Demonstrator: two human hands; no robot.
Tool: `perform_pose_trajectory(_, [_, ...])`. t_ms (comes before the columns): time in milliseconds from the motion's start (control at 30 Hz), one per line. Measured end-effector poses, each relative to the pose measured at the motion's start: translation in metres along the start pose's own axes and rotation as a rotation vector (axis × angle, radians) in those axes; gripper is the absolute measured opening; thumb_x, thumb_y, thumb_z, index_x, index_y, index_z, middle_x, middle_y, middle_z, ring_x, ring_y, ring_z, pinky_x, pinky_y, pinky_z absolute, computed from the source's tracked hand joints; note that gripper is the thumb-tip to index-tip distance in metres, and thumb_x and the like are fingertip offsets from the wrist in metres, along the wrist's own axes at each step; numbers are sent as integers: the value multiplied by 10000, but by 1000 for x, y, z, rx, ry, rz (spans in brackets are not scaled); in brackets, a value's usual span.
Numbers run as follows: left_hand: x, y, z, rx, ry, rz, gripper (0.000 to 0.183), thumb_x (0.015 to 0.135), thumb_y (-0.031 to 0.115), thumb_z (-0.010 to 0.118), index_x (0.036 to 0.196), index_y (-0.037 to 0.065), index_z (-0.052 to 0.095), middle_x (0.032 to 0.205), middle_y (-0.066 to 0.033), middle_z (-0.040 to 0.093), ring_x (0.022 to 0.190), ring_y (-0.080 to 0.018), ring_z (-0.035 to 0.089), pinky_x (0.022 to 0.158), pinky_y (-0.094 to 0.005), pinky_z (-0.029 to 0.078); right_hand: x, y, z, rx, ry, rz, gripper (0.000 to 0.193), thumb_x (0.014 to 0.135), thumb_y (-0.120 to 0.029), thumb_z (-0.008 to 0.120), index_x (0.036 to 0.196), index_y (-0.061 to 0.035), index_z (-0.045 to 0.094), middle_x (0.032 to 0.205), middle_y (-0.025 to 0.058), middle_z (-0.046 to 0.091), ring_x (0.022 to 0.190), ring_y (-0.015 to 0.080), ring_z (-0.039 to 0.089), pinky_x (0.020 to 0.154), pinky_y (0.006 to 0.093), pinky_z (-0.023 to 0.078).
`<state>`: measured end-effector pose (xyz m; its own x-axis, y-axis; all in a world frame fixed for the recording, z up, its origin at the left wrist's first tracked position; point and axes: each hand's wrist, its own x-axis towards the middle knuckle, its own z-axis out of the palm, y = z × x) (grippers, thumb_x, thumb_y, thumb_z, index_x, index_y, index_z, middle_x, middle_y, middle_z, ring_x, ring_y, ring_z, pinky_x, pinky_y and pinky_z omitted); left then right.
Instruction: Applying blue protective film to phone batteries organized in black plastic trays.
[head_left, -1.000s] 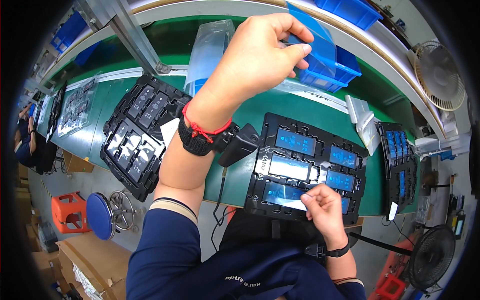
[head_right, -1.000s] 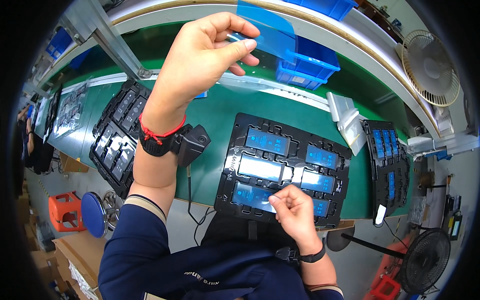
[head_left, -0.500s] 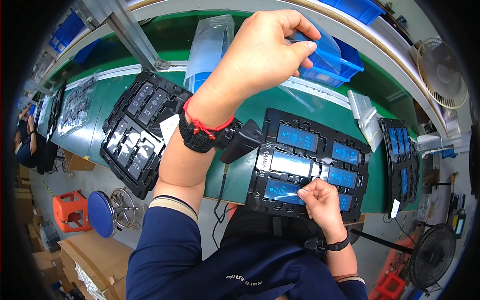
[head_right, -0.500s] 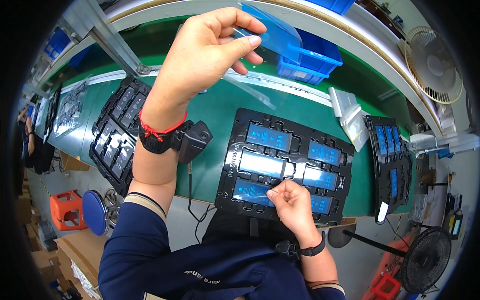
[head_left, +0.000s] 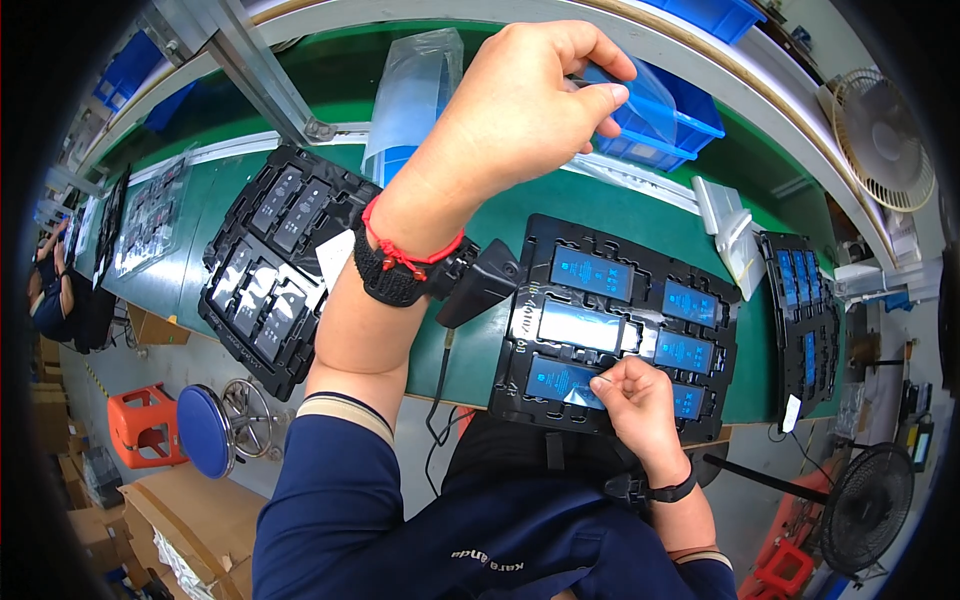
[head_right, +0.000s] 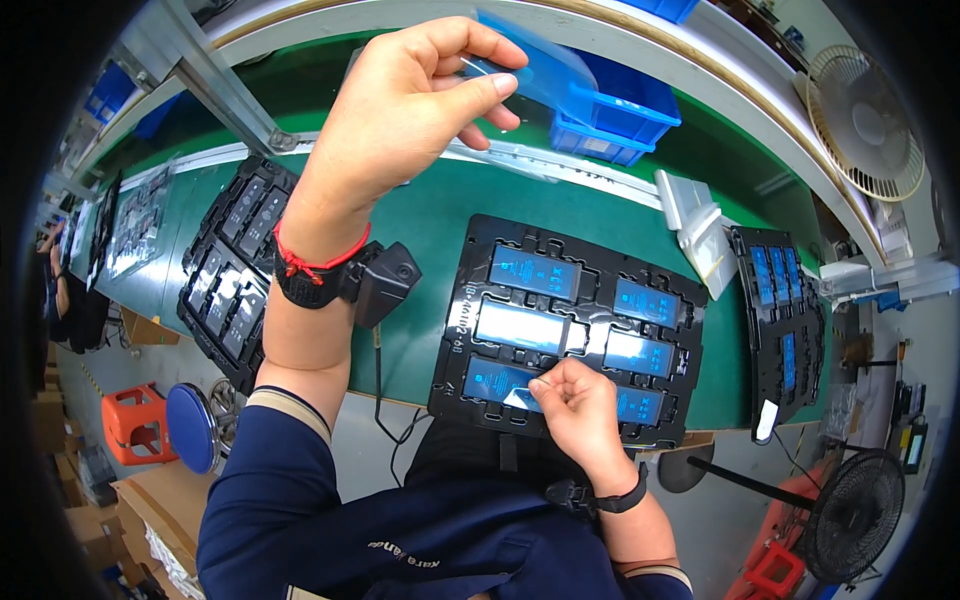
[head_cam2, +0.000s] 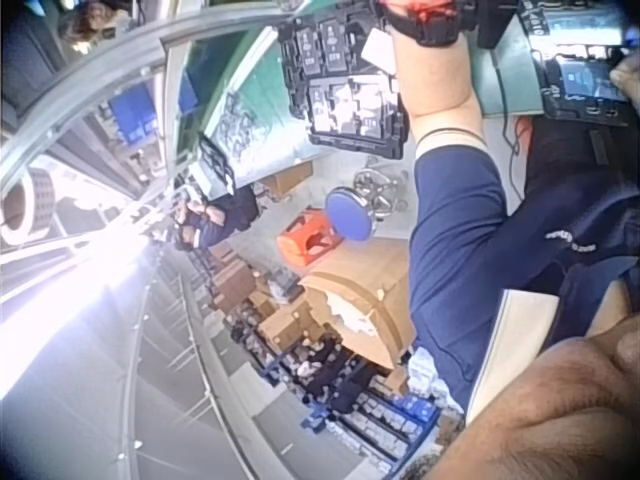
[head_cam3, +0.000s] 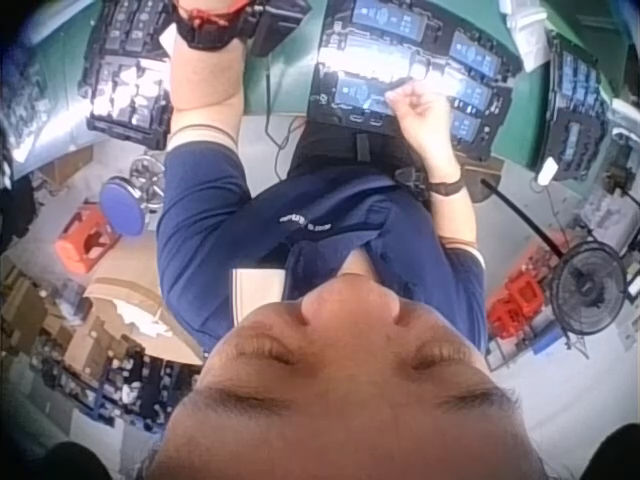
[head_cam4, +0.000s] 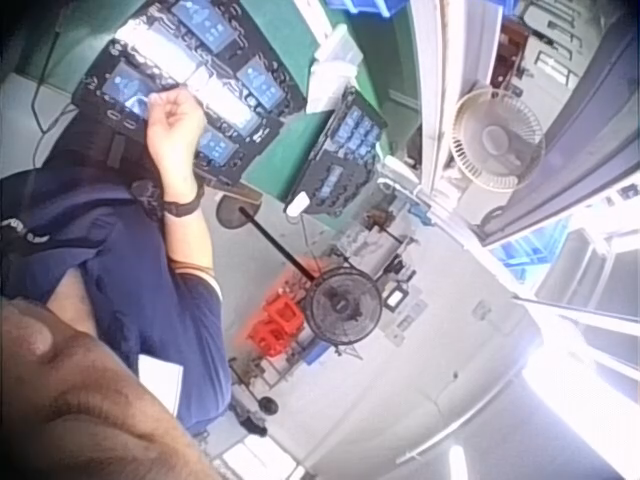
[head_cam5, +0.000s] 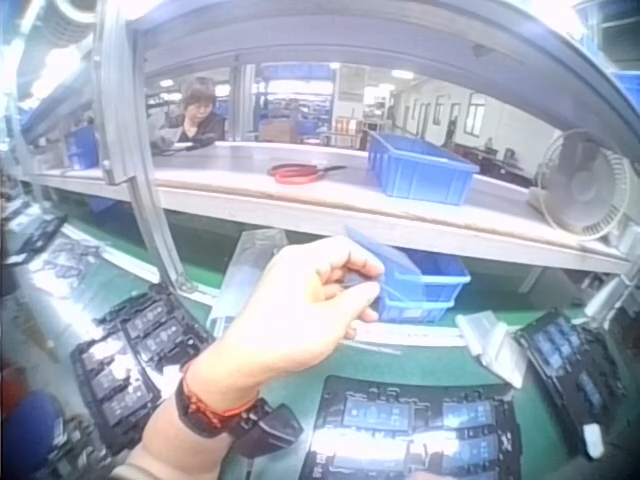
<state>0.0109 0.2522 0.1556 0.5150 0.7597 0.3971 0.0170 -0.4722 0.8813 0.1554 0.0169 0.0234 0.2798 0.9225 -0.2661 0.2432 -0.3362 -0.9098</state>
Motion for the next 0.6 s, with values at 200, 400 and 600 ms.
perform_pose_trajectory(200, [-2,2,1,-5,-8,-14,174,836,62,602,988,-22,605,871,-74,632,726,-135,654,563,-228,509,-1,-12,5,-177,45,-53,123,778,-11,644,698,-4,551,569,38,592,509,45,529,471,222,406])
perform_pose_trajectory(400, [-4,6,3,-54,-12,0,196,850,83,607,1021,-12,602,862,-75,632,747,-141,655,569,-223,498,-2,-17,10,-354,104,-165,123,763,-8,638,702,12,533,544,115,573,463,150,571,451,261,414])
perform_pose_trajectory(600, [-5,6,5,-55,-44,15,210,856,94,603,1035,-15,595,858,-73,630,757,-140,653,573,-224,497,-7,-19,9,-517,124,-213,186,748,-90,694,761,-6,528,600,161,585,542,339,604,488,387,467])
